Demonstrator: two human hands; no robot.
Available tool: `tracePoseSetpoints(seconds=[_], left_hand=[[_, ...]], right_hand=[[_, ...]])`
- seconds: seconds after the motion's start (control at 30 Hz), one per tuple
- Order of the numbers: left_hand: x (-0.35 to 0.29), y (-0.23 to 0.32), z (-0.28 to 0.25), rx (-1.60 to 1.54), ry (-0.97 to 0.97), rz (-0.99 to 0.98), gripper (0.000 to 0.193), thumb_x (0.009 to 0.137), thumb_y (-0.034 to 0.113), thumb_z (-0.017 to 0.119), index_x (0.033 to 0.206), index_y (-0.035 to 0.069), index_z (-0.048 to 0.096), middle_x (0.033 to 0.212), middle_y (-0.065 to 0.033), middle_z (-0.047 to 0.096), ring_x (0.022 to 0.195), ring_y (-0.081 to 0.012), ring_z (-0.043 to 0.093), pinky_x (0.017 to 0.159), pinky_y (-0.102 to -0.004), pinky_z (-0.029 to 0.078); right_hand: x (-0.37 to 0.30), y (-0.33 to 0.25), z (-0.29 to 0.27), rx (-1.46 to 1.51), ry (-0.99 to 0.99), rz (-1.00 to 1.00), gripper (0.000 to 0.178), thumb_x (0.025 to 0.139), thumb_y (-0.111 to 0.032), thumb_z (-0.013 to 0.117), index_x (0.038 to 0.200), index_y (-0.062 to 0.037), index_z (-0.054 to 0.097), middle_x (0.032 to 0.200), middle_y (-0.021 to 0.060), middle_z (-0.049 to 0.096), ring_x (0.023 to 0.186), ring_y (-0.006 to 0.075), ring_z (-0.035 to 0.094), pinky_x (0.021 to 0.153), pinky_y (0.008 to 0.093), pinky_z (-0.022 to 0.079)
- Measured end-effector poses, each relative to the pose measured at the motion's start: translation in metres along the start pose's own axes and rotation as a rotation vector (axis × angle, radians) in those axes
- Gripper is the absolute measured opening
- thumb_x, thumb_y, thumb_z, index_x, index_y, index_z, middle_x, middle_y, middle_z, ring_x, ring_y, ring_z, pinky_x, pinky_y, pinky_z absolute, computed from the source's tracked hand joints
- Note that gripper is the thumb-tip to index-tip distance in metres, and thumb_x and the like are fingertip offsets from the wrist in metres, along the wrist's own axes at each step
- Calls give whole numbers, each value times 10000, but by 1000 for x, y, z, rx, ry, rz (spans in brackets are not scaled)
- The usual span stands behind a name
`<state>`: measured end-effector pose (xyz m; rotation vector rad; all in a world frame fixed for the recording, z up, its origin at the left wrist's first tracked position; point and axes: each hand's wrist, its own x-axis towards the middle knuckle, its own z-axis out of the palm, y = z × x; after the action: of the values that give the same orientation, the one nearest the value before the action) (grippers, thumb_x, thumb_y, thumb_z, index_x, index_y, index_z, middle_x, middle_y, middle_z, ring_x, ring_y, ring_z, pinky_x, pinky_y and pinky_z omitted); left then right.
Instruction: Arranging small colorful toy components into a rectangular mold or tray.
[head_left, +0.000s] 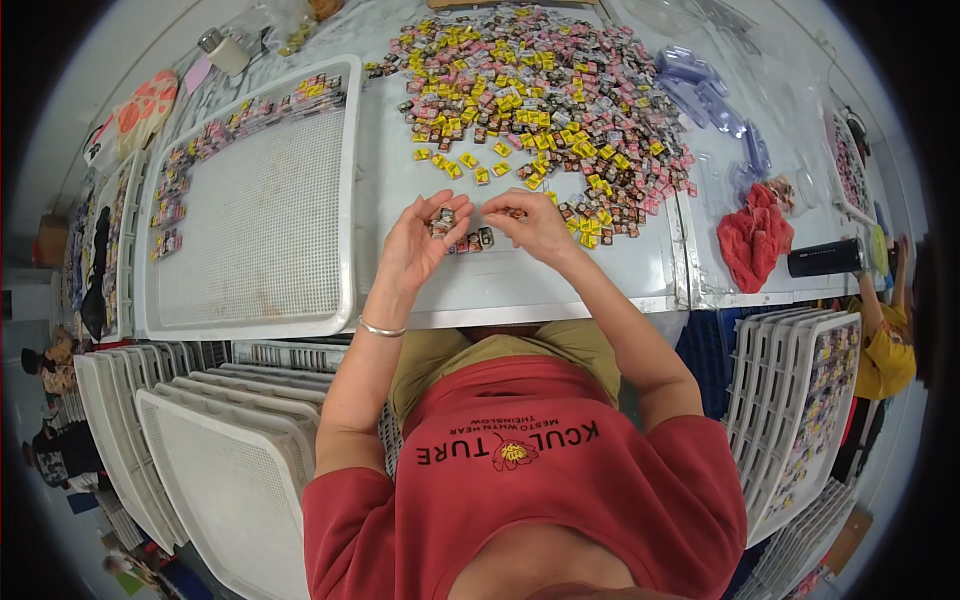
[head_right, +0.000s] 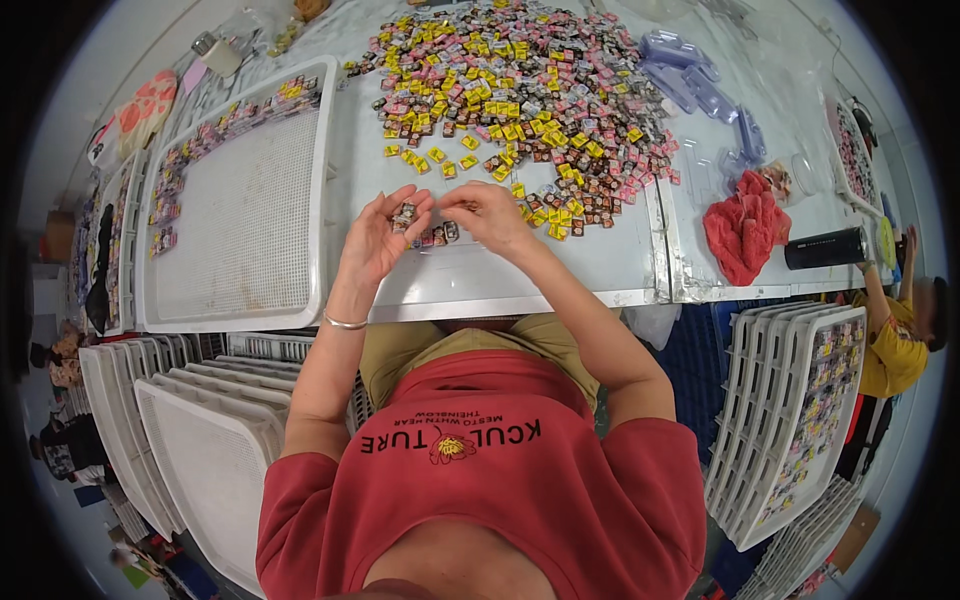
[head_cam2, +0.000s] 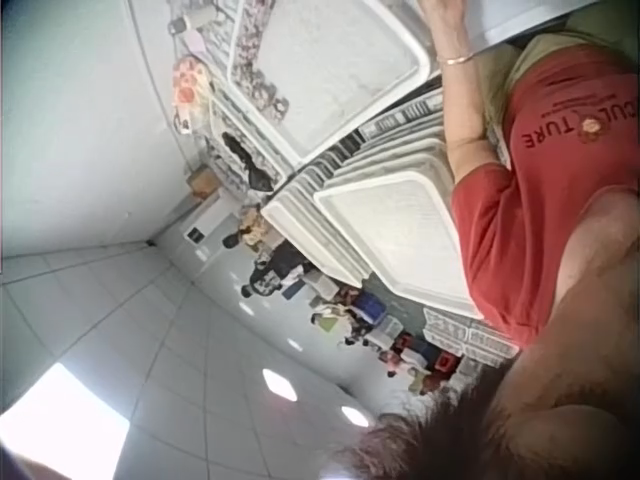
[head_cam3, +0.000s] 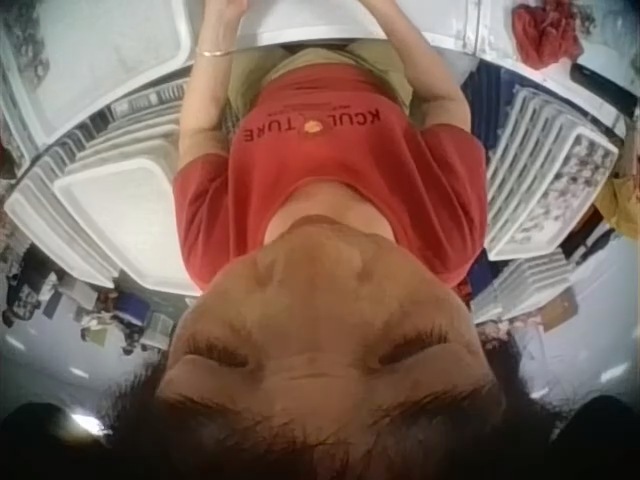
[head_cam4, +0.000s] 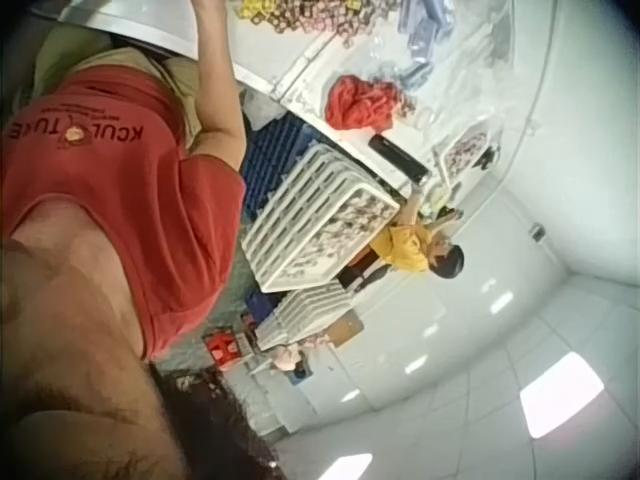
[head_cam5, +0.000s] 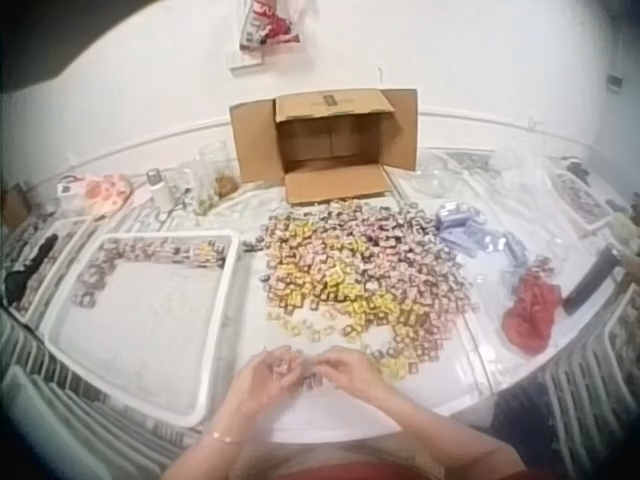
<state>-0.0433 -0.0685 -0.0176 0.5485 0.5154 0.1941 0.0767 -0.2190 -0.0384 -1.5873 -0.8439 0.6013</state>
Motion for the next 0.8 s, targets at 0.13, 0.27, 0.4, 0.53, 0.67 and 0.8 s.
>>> tracePoseSetpoints(seconds=[0.13, 0.27, 0.4, 0.53, 0.67, 0.8], left_hand=[[16, -7, -31, -143, -148, -42, 364, 952, 213, 428, 1174, -68, 487, 1071, -168, 562, 993, -245, 567, 851, -375, 512], [15, -6, -18, -138, -277, -85, 461, 893, 72, 407, 1326, -55, 317, 1231, -243, 464, 1081, -299, 537, 919, -424, 482], [13, 0, -11, -105, -300, -68, 595, 854, -9, 357, 1420, 10, 174, 1329, -298, 379, 1143, -332, 506, 961, -444, 450], [14, 1, 0, -196, -222, -107, 596, 848, -27, 351, 1420, 24, 193, 1357, -298, 351, 1160, -340, 493, 967, -449, 446], [22, -4, 0, -122, -232, -80, 526, 865, -21, 363, 1382, 9, 275, 1334, -266, 399, 1114, -304, 524, 925, -411, 480], [24, -1, 0, 200, -47, 40, 427, 867, -17, 412, 1294, 5, 411, 1231, -195, 508, 1039, -211, 559, 825, -328, 514]], right_hand=[[11, -15, 20, -239, -67, -261, 215, 765, -78, 659, 969, -13, 641, 806, 90, 594, 744, 189, 615, 678, 317, 490], [13, -5, 17, -196, -63, -163, 254, 777, -78, 643, 1016, -4, 603, 858, 77, 564, 743, 159, 616, 595, 276, 526], [14, -6, 8, 197, -106, 58, 242, 775, -94, 640, 993, 4, 601, 879, 71, 526, 694, 156, 611, 494, 231, 528], [7, -2, -24, 285, 56, 216, 239, 785, -55, 625, 1015, 0, 596, 911, 58, 558, 737, 159, 616, 545, 264, 545], [3, 31, -59, -523, 185, -114, 253, 750, -33, 616, 1001, -7, 598, 895, 100, 563, 770, 225, 611, 612, 311, 533], [-4, 27, -63, -764, 96, -94, 288, 728, -18, 611, 1016, -20, 596, 885, 153, 532, 868, 333, 556, 766, 417, 463]])
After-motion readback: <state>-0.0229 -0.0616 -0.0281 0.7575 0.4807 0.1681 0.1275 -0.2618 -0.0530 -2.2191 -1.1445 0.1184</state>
